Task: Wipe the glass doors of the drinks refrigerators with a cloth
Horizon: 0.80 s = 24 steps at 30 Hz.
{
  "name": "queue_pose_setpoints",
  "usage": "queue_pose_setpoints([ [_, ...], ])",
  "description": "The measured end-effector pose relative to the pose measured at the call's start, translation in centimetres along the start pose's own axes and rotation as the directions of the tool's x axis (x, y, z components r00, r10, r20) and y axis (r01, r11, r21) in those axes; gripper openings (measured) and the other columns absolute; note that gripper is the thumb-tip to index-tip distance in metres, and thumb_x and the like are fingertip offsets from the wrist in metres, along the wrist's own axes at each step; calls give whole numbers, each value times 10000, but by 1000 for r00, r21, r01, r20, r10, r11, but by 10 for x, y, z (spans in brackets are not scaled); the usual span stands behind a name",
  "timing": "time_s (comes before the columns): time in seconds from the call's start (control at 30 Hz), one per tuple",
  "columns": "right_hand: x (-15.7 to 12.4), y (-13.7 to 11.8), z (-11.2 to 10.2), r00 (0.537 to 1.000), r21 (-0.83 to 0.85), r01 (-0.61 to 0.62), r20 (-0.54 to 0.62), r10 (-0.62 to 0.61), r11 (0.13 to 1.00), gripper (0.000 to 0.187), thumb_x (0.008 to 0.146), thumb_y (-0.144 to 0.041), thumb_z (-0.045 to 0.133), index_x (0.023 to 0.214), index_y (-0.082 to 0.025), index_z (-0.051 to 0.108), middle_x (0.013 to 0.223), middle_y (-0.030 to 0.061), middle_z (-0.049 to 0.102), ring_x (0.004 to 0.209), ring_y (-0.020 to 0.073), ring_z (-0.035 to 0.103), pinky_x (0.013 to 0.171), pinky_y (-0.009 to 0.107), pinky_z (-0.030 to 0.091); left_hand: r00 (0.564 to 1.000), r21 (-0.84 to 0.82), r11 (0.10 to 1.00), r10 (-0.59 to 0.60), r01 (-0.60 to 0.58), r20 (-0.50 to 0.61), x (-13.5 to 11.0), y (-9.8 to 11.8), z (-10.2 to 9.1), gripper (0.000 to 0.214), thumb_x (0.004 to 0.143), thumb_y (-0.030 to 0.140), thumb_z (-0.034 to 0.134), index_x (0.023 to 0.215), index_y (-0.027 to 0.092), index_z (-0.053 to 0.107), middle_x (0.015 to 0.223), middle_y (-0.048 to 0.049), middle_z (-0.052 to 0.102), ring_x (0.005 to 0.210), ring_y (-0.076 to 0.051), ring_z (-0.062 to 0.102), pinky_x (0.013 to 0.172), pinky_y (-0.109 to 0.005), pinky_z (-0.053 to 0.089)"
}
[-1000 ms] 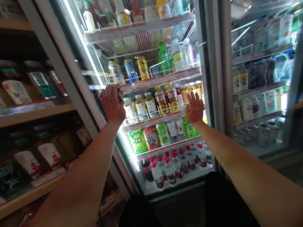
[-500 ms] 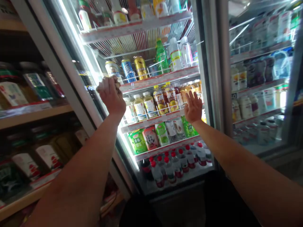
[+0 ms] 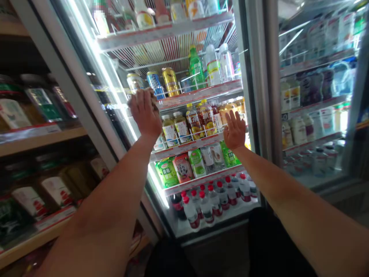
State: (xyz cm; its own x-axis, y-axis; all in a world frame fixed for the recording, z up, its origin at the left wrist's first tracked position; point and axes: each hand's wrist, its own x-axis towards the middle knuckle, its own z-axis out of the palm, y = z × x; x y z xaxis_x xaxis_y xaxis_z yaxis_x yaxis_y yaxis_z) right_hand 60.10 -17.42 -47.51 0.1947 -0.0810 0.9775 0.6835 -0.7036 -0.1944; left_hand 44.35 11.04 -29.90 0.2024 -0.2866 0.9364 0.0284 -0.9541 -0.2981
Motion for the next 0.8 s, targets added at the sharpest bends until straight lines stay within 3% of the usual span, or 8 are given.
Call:
queue_pose_setpoints([
  [0.1,0,0,0,1000,-5,10,-19,-10,1000,575,971,-263,315,1532,-175,409,1601,61,366,1527,222,231,1236,481,222,994,40,995,-83,86,-70,-3,24,5,528,985,223,345,1491,74,370,1624,-55,315,1545,-180,96,1279,-549,113],
  [0.3,0,1,1,1000,-14,14,-23,-14,1000,580,970,-266,314,1537,-185,401,1598,55,371,1526,221,235,1233,489,230,1000,17,1000,0,0,5,-21,65,10,547,959,225,446,1505,203,437,1603,-60,371,1551,-239,144,1285,-499,148],
  [0.57,0,0,-1,1000,-39,5,-15,-5,999,569,977,-270,319,1533,-192,409,1597,47,372,1527,215,234,1235,475,232,992,19,993,118,-119,40,-45,94,23,518,986,239,473,1502,215,450,1570,-64,427,1525,-281,237,1266,-528,186],
  [0.8,0,-1,-1,1000,-32,1,-19,-2,999,565,976,-267,320,1526,-186,421,1595,55,375,1525,215,238,1238,476,226,962,-2,967,255,-256,99,-77,119,39,512,1003,237,475,1513,220,432,1571,-47,429,1530,-265,217,1270,-499,189],
])
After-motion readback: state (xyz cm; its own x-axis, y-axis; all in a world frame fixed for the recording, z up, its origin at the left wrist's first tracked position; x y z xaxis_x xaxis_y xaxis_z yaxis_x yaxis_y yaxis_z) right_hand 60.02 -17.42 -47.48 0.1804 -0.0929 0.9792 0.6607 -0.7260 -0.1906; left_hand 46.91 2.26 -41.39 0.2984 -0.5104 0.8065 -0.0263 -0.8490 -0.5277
